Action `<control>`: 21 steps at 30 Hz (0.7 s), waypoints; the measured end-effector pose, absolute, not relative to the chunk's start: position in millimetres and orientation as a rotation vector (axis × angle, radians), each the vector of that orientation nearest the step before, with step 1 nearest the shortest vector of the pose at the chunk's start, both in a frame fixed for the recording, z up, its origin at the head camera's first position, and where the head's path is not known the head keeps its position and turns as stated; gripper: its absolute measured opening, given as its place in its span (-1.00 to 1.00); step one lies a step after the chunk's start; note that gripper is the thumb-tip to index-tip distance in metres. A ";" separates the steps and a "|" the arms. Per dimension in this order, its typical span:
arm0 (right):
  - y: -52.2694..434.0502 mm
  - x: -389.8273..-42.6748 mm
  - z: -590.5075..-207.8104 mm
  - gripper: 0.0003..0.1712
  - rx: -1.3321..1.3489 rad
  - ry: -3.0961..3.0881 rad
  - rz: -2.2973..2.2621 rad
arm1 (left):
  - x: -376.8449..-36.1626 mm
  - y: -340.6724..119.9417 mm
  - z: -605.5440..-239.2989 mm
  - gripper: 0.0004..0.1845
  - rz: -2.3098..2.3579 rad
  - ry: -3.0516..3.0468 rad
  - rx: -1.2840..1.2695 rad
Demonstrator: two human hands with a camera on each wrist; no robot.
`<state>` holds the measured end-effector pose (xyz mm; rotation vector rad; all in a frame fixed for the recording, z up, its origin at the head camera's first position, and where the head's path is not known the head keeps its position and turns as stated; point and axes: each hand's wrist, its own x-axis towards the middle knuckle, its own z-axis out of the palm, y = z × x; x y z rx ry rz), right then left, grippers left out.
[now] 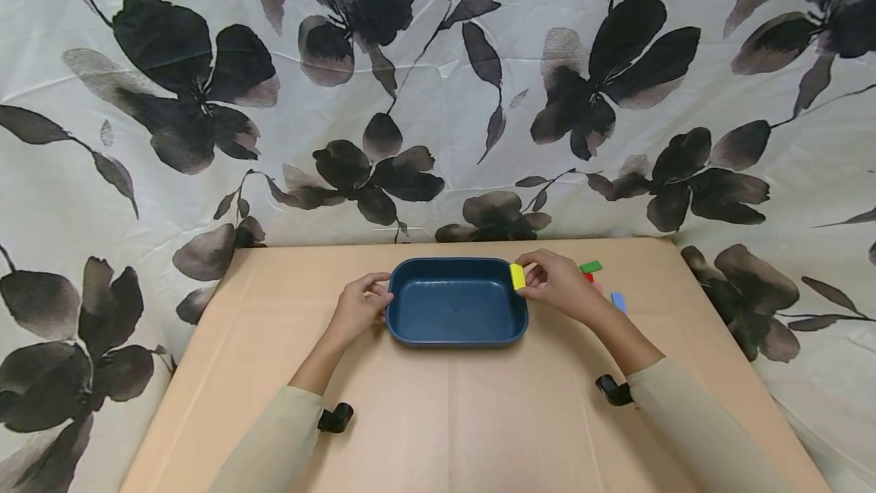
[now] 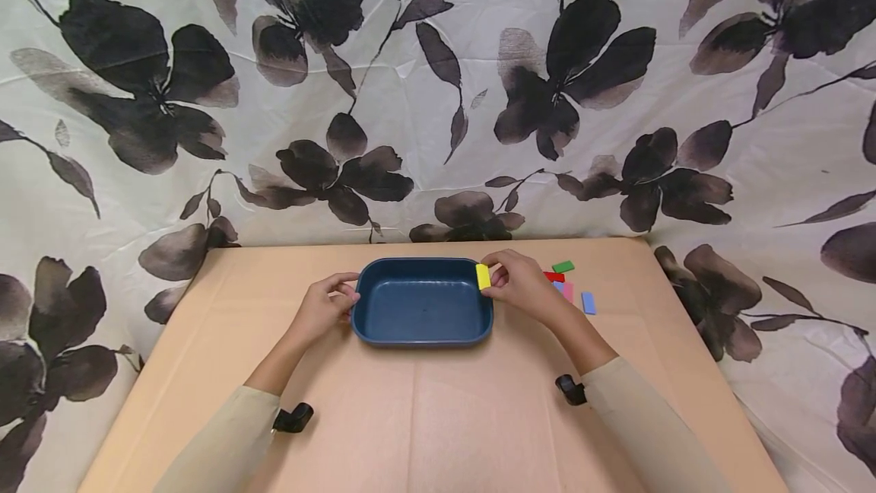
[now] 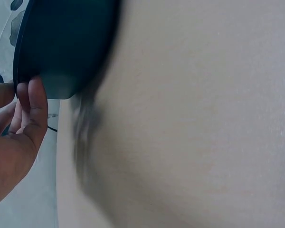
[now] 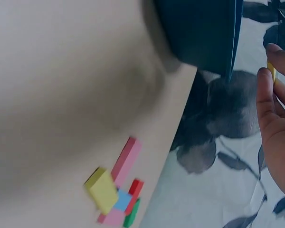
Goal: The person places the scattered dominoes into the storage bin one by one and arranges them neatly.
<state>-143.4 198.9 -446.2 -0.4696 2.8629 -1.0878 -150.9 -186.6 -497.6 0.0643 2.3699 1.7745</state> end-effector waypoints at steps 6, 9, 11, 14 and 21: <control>170.8 -153.9 -446.0 -0.41 -0.493 2.796 -1.043 | -150.5 -186.7 -495.7 -0.56 1.776 2.360 0.062; 158.0 -155.3 -447.8 -0.41 -0.535 2.793 -1.016 | -148.8 -187.3 -495.8 -0.56 1.787 2.340 0.060; 150.3 -156.9 -448.9 -0.42 -0.562 2.793 -1.010 | -148.0 -187.5 -495.5 -0.56 1.792 2.329 0.059; 139.3 -159.7 -448.8 -0.42 -0.582 2.789 -0.994 | -147.3 -187.7 -494.6 -0.56 1.797 2.318 0.053; 115.3 -171.7 -447.3 -0.44 -0.659 2.737 -0.880 | -149.3 -188.8 -495.0 -0.55 1.783 2.325 0.047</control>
